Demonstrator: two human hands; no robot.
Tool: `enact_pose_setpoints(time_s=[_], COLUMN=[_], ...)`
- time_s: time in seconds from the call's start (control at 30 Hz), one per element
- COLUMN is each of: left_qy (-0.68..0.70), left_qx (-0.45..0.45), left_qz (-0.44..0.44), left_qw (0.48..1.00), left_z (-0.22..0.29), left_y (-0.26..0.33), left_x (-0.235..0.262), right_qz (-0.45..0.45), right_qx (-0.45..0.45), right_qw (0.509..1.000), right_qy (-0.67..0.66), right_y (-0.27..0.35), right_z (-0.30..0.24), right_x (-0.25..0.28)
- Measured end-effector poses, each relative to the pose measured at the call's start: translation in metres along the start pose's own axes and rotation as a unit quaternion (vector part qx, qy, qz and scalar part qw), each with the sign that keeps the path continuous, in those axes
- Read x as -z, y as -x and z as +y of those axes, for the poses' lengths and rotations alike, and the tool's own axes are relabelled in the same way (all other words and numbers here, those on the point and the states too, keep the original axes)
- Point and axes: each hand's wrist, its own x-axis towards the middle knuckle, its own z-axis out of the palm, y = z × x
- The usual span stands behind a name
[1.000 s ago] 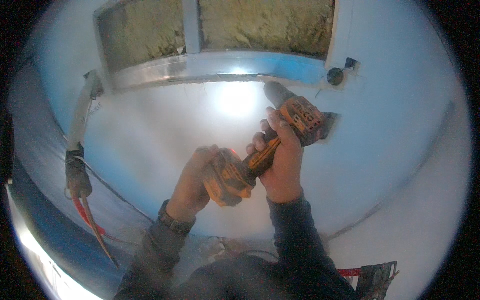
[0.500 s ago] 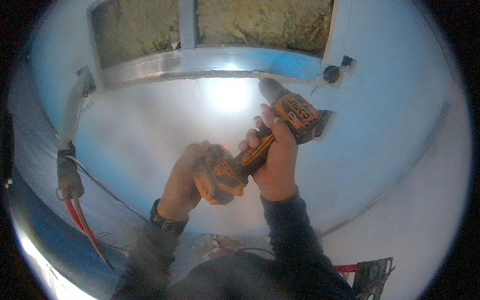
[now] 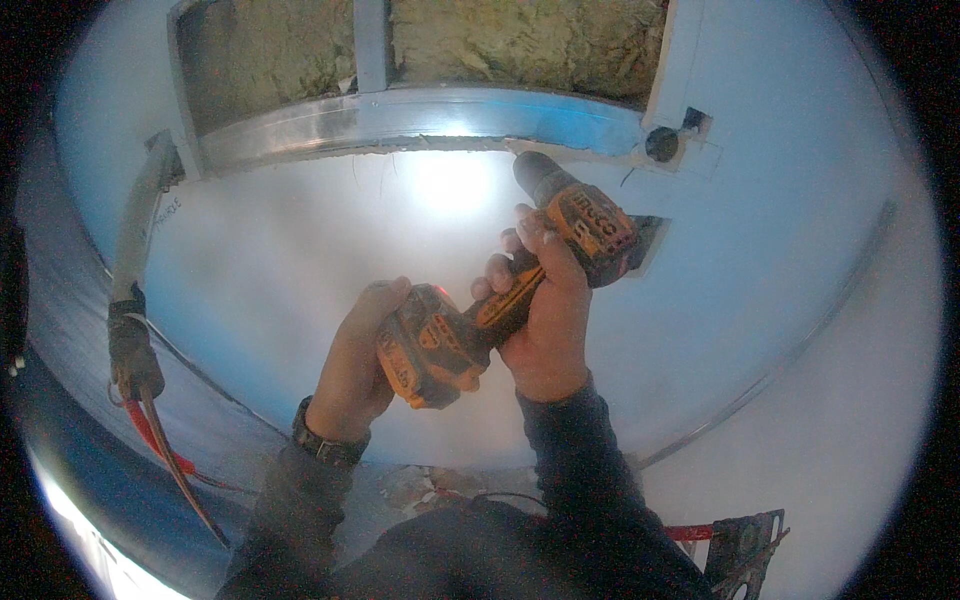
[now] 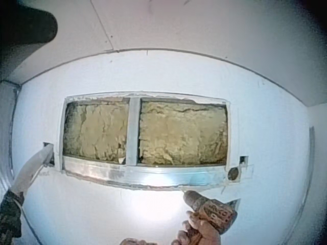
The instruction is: The person uses a cordless drill to make multiple holes along the edge of a rectangular ceiling opening. The person holds the drill with both hands and drills at several positions around the perimeter of the opening.
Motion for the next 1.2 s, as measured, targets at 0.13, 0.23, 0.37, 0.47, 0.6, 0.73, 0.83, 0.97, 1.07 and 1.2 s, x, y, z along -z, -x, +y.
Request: enact_pose_setpoints(time_s=[0.13, 0.23, 0.37, 0.47, 0.6, 0.73, 0.83, 0.97, 1.07, 1.2], left_qy=[-0.013, -0.002, 0.002, 0.0, 0.008, 0.015, 0.024, 0.06, 0.069, 0.047], left_qx=[0.007, -0.005, -0.003, -0.009, -0.007, -0.017, 0.002, 0.027, 0.031, 0.021], left_qz=[0.023, 0.024, 0.018, 0.011, -0.008, -0.043, -0.069, -0.064, -0.056, -0.051], left_qw=[1.0, 1.0, 1.0, 1.0, 1.0, 0.999, 0.997, 0.996, 0.996, 0.997], left_z=[0.001, 0.001, 0.001, 0.0, -0.002, -0.004, -0.007, -0.01, -0.012, -0.007], left_y=[0.001, 0.003, 0.004, 0.004, 0.004, 0.006, 0.003, -0.002, -0.004, -0.005], left_x=[0.0, 0.0, 0.0, 0.002, 0.004, 0.006, 0.005, 0.004, 0.008, 0.015], right_qz=[0.007, -0.004, 0.0, -0.004, -0.013, -0.024, 0.001, -0.011, 0.004, 0.014], right_qx=[-0.006, -0.004, -0.005, -0.009, -0.003, 0.027, 0.033, 0.039, 0.035, 0.019], right_qw=[1.0, 1.0, 1.0, 1.0, 1.0, 0.999, 0.999, 0.999, 0.999, 1.0], right_qy=[-0.008, -0.01, -0.012, -0.016, -0.008, 0.0, 0.017, 0.002, 0.012, -0.002], right_y=[0.0, 0.0, 0.002, 0.002, 0.004, 0.013, 0.015, 0.012, 0.011, 0.01], right_z=[0.001, 0.002, 0.002, 0.002, 0.001, -0.004, -0.01, -0.01, -0.007, 0.0], right_x=[0.0, 0.001, 0.002, 0.002, -0.001, -0.003, -0.001, 0.001, 0.0, -0.004])
